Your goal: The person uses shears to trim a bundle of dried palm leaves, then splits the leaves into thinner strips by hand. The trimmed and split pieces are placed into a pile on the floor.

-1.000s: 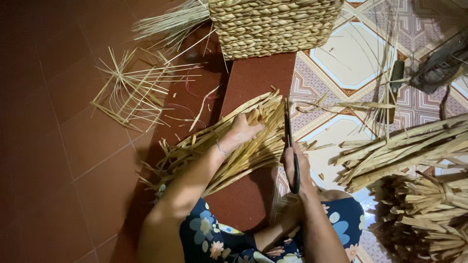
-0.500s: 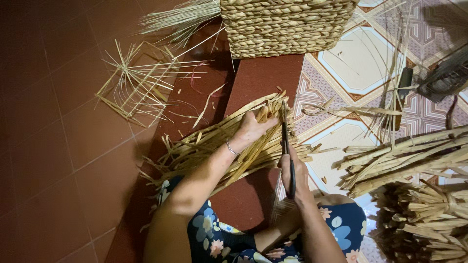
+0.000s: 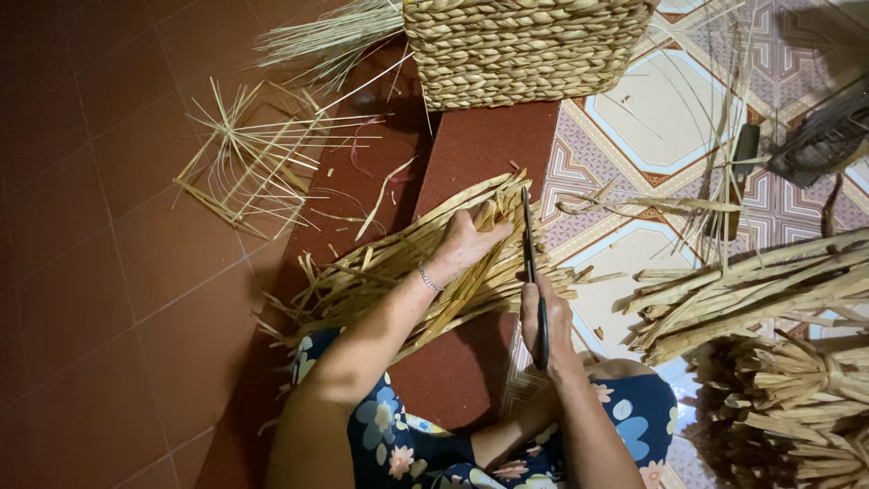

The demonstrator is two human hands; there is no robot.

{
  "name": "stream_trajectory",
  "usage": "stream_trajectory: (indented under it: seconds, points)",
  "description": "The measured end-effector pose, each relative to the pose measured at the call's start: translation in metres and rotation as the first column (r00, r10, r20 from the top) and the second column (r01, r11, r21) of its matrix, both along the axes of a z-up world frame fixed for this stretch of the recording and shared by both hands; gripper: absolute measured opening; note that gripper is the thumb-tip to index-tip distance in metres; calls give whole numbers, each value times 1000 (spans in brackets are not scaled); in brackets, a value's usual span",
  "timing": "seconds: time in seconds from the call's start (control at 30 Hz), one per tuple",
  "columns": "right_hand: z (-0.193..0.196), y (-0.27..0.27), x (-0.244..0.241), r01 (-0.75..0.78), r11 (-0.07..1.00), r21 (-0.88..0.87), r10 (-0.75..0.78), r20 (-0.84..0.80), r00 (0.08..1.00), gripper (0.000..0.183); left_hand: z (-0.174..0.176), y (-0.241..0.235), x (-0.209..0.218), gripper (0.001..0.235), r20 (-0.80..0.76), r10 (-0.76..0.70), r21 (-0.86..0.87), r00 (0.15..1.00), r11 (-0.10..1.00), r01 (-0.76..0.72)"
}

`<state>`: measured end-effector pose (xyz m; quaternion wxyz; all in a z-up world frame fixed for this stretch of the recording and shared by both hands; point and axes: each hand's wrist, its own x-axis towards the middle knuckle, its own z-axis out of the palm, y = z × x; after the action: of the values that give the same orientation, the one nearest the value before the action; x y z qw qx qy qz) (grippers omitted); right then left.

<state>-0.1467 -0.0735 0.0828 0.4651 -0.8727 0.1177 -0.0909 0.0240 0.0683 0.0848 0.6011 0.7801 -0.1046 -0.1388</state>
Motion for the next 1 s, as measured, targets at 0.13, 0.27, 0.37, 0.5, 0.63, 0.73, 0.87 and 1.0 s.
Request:
stream_trajectory:
  seconds: [0.13, 0.27, 0.37, 0.5, 0.63, 0.73, 0.87, 1.0]
  points:
    - [2, 5, -1, -2, 1000, 9, 1, 18, 1000, 54, 11, 0, 0, 52, -32, 21, 98, 999, 995, -18]
    - [11, 3, 0, -70, 984, 165, 67, 26, 997, 62, 19, 3, -1, 60, -40, 34, 184, 999, 983, -26]
    - [13, 0, 0, -82, 961, 264, 100, -56, 993, 66, 15, 4, -3, 59, -1, -77, 25, 997, 997, 77]
    - [5, -4, 0, -87, 983, 160, 83, 32, 996, 64, 1, 2, 1, 58, 31, 10, 159, 999, 987, -15]
    - [-8, -6, -2, -62, 994, 93, 59, 36, 998, 64, -6, 0, 3, 45, 67, -17, 44, 998, 999, 14]
    - [-11, -1, -1, -40, 997, 66, 37, 47, 998, 63, 0, 1, 0, 38, 95, -64, -82, 993, 994, 72]
    - [-2, -1, 0, -28, 996, 87, 29, -6, 1000, 68, 13, 3, -2, 39, 170, -12, -57, 985, 998, 22]
    - [13, -5, -2, -170, 919, 356, 171, 28, 985, 78, 19, 11, 1, 47, -193, 62, 162, 979, 986, -31]
